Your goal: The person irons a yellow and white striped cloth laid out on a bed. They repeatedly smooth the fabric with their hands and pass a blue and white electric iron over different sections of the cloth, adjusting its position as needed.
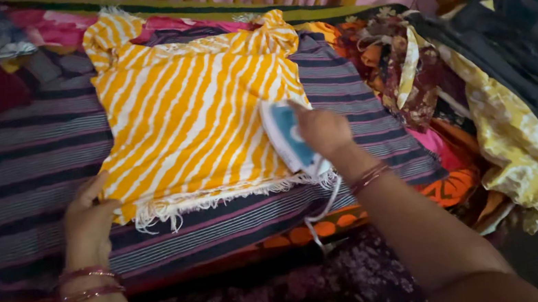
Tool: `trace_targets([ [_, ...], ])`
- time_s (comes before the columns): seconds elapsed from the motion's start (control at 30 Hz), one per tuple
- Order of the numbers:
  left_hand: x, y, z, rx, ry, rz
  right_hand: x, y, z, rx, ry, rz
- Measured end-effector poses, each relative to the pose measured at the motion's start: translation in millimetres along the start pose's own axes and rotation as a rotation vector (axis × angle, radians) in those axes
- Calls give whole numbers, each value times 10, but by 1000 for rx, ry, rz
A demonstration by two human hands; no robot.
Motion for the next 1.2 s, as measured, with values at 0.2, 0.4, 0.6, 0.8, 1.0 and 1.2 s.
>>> trace_targets([
  [0.2,-173,-36,-100,150,-22,0,167,-4,-809,-17,21,-125],
  [0.4,-322,105,-149,382,-236,251,-166,35,-790,41,-145,-55],
  [0.6,-287,156,-144,209,-186,316,-172,-15,-725,54,1,-110],
  [0.8,-202,81,-8,-45,-255,392,453,-72,-834,80,70,-164],
  [1.0,-139,53,48,69,-309,401,792,-65,-967,19,107,-126],
  [1.2,-223,58,6,-61,-373,390,323,-13,-871,105,26,-45],
])
Point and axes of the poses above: each hand's wrist, its own x-axis towards the middle knuckle, its own y-axis out of the palm, z = x × y, the point moved 8 cm from there along x, towards the middle knuckle, and after that the axes turned 7 degrees about x, right-handed, at the moved point
